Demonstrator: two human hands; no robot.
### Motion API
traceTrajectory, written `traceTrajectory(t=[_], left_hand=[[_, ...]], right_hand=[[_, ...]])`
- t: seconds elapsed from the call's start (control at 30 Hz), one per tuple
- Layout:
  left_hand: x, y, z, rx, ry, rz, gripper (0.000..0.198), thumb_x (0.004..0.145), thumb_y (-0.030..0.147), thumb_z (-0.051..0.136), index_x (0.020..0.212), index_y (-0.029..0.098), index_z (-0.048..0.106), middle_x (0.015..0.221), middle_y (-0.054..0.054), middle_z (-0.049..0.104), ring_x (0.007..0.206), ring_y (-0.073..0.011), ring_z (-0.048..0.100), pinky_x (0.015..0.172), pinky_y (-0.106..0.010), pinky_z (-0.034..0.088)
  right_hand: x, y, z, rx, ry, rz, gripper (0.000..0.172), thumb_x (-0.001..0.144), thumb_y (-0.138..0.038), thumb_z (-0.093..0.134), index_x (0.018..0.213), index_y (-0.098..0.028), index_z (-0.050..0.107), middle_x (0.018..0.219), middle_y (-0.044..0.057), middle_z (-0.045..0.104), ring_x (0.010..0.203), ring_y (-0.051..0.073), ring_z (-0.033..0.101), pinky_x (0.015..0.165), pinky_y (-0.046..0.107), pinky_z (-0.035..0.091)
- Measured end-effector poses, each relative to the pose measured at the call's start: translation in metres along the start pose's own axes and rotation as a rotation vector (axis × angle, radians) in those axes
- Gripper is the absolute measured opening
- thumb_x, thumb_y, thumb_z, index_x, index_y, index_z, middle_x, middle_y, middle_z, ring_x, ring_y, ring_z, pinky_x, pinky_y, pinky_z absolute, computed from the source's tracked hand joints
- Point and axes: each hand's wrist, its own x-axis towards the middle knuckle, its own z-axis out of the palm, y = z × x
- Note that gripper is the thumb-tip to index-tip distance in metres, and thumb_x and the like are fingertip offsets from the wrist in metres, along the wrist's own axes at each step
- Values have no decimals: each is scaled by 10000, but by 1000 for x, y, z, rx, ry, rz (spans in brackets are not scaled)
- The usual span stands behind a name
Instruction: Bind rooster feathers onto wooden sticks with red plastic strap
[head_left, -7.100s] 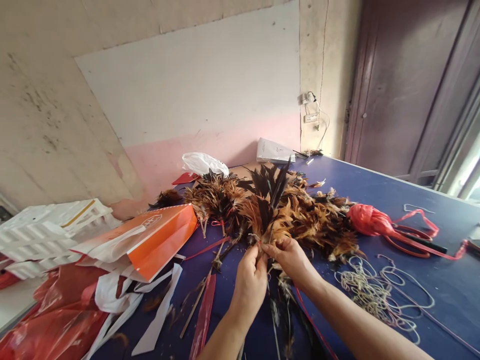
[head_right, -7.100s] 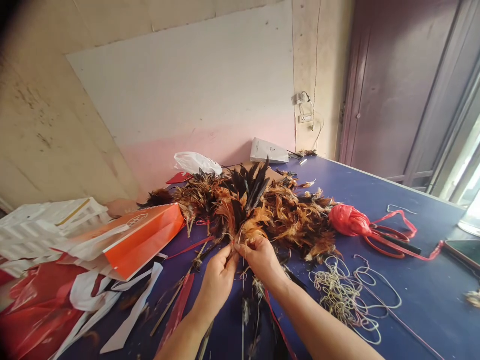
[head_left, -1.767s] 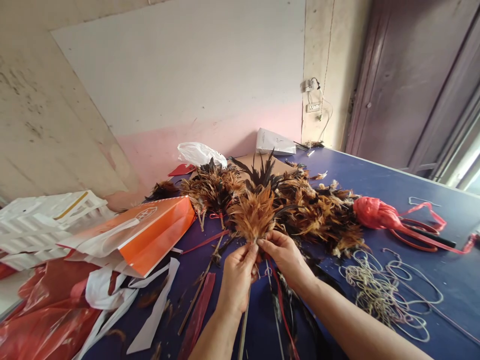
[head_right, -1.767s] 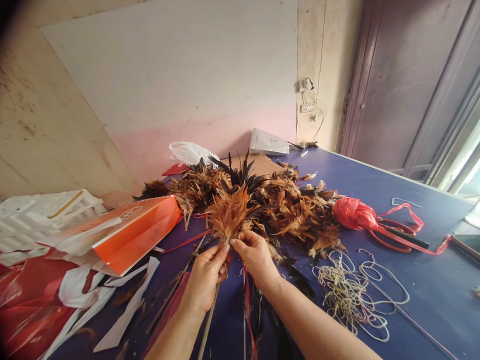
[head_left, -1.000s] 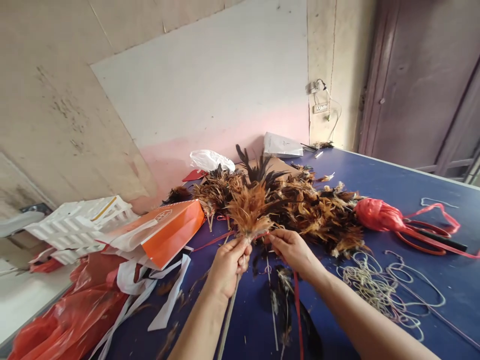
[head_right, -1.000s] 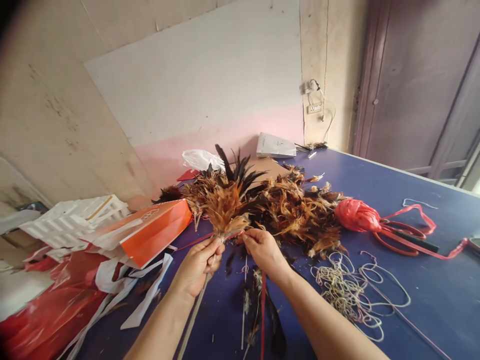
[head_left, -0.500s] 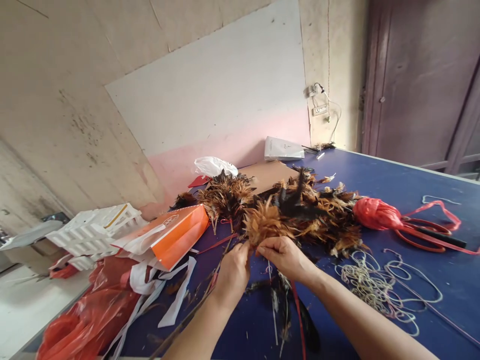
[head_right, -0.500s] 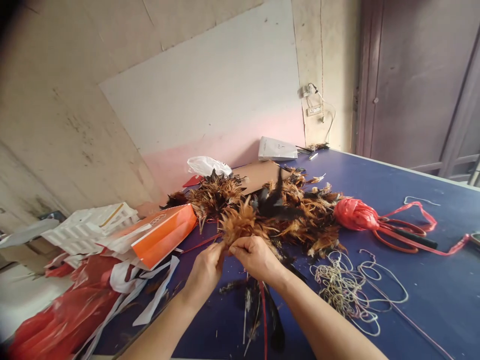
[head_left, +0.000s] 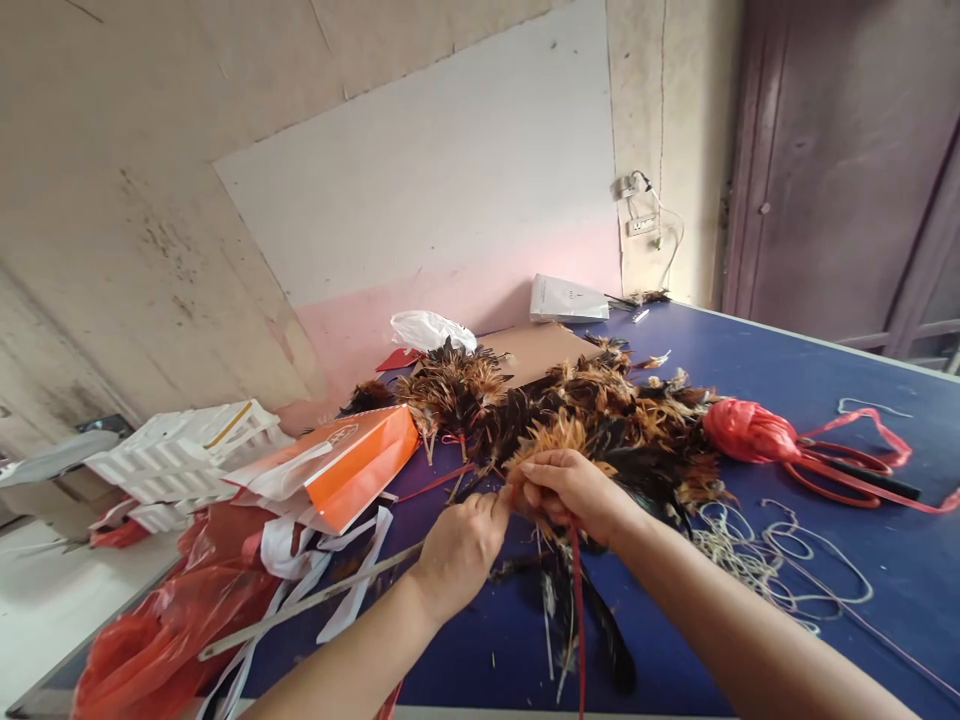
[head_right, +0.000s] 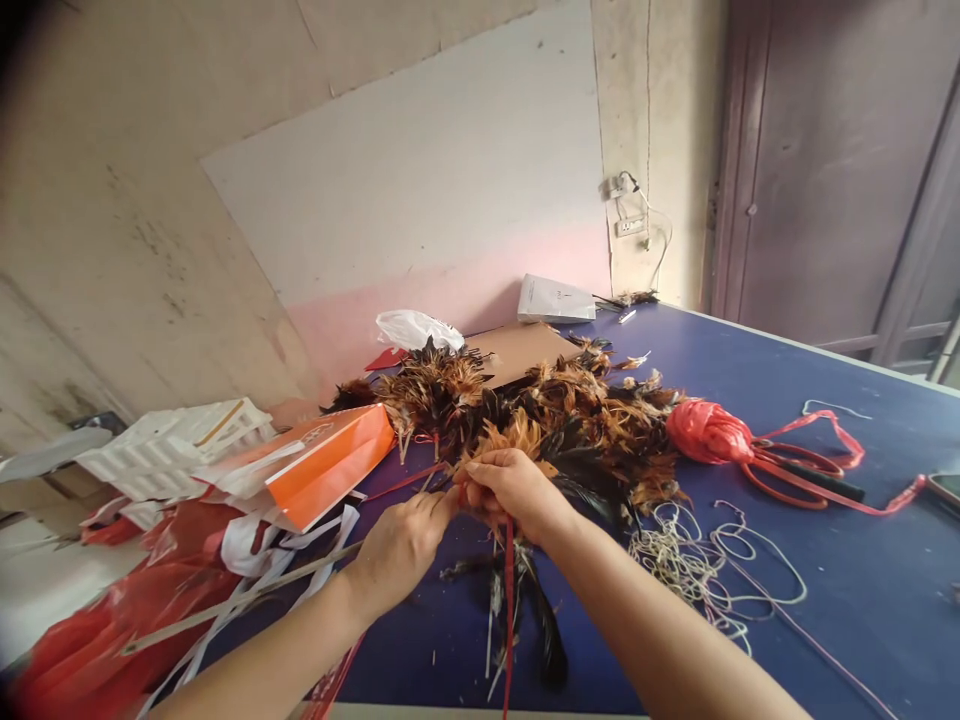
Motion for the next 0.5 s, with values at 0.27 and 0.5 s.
traceTrajectory(t=[0.27, 0.5], left_hand=[[-21, -12, -23, -556, 85, 123, 297, 804, 103, 438, 1030, 176, 617, 780, -116, 638, 714, -228, 568, 657, -316, 445], [-48, -38, -51, -1027, 157, -45, 223, 731, 172, 601, 918, 251, 691, 777, -77, 672, 709, -198, 601, 683, -283, 470]], right_hand=[[21, -45, -20, -292, -124, 87, 224, 736, -345, 589, 703, -126, 625, 468, -69, 451, 331, 8, 234, 325, 166, 146], [25, -17, -34, -762, -172, -56, 224, 677, -347, 632, 697, -134, 701, 498, -34, 522, 429, 42, 378, 403, 158, 292]])
